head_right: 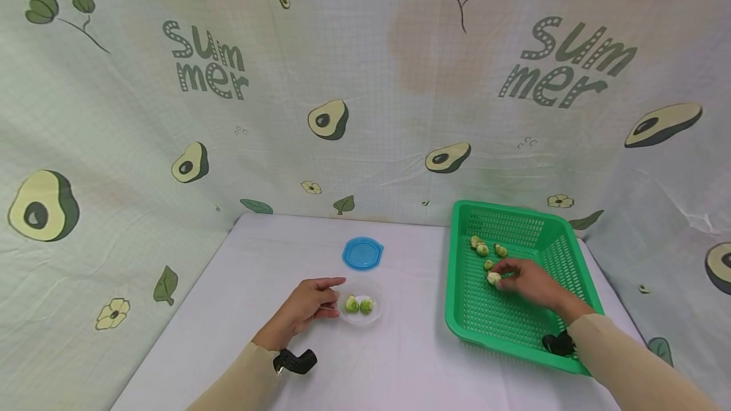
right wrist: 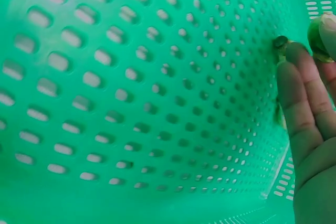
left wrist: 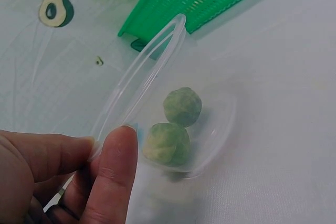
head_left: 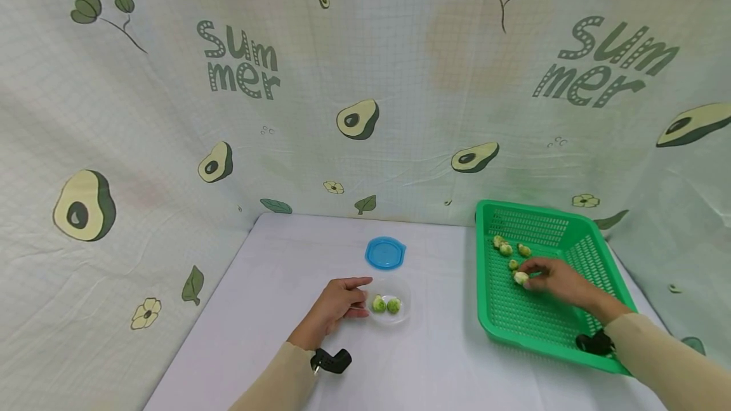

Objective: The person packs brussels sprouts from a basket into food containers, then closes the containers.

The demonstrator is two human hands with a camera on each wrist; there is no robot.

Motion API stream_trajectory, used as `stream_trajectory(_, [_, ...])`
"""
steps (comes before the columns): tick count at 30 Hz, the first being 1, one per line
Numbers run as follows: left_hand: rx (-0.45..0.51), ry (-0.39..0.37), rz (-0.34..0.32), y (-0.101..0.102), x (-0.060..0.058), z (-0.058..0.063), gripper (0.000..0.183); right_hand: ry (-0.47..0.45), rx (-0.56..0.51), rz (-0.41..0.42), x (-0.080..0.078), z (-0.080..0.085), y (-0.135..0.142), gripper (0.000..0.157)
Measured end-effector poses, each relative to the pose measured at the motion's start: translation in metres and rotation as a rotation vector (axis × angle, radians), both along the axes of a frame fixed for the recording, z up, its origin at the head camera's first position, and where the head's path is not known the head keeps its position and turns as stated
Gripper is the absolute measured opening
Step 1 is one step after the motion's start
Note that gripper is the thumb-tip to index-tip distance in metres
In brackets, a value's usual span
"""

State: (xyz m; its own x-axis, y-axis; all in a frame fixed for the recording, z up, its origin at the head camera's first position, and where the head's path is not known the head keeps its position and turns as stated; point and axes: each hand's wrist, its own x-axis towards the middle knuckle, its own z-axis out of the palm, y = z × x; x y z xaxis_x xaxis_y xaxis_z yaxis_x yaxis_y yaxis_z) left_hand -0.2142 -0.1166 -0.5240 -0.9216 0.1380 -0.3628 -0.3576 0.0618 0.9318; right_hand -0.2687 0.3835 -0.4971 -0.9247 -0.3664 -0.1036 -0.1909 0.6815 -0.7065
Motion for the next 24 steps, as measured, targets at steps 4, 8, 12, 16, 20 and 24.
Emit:
stream_trajectory(4, [-0.003, 0.001, 0.000, 0.001, 0.000, 0.001, 0.043, 0.015, -0.008, -0.032, -0.001, 0.005, 0.001, 0.038])
stream_trajectory(8, [-0.005, 0.002, -0.001, 0.001, 0.001, 0.001, 0.043, 0.042, 0.002, -0.067, -0.002, 0.012, 0.001, 0.043])
stream_trajectory(12, [-0.011, 0.002, 0.000, 0.002, 0.001, 0.002, 0.044, 0.048, 0.001, -0.096, -0.002, 0.019, 0.001, 0.047])
stream_trajectory(16, [-0.015, 0.000, 0.000, 0.002, 0.002, 0.002, 0.044, 0.036, -0.014, -0.119, 0.000, 0.026, -0.002, 0.050])
stream_trajectory(20, [-0.018, -0.002, 0.003, 0.002, 0.001, 0.002, 0.043, 0.048, -0.032, -0.134, 0.002, 0.034, -0.006, 0.050])
stream_trajectory(24, [-0.017, 0.000, 0.002, 0.002, 0.001, 0.002, 0.043, 0.074, -0.046, -0.139, 0.004, 0.041, -0.009, 0.049])
